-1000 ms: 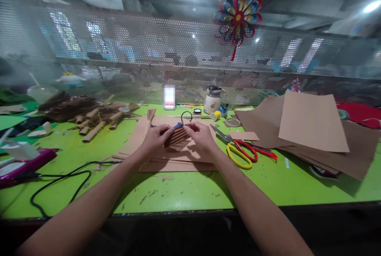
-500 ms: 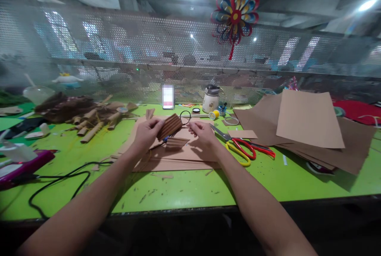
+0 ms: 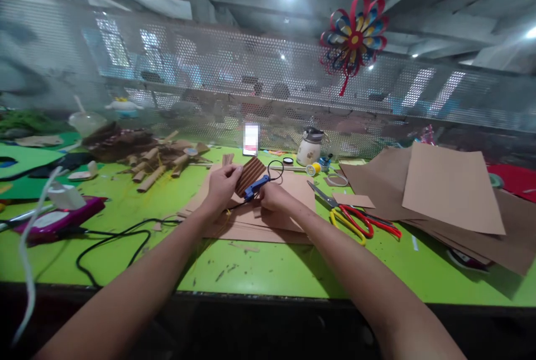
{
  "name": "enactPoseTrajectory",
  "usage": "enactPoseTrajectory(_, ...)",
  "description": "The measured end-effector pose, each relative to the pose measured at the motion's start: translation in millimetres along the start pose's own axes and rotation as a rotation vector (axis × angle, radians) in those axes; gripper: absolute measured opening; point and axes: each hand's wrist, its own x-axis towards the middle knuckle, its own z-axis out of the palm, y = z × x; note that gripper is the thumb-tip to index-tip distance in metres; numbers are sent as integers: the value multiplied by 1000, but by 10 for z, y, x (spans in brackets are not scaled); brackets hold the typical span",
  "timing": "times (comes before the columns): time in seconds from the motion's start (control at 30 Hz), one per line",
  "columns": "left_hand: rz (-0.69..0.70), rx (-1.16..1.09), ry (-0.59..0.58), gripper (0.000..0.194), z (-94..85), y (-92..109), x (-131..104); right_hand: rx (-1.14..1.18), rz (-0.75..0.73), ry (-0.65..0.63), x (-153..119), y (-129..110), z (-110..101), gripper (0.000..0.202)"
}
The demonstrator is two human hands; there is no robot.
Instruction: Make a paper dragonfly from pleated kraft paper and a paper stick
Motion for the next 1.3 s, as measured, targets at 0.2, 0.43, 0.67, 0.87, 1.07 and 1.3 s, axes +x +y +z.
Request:
enactPoseTrajectory(0.2,-13,15,27,30,-5,-2,24,121,-37,-107,-367,-32,-303,19)
enactPoseTrajectory(0.43,-8,3,-14,28,46,3,-29,607,-122,-331,-532,130,-590,14)
enactPoseTrajectory(0.67,-44,61,-48,32,67,-72,-35,768,47,-393,-437,365,-365,26)
enactPoseTrajectory(0.87,-25,97,-48,29,65,-42,-36,313,106,-136,-590,215,-315,40)
enactPoseTrajectory(1.07,-34,75,-82,27,81,-36,-65,-299,16,-153,-778,-57,-334,47)
enactPoseTrajectory(1.3,-30,97,-97,29,89,-37,-71,-304,-28,-130,-853,-174,-211,22)
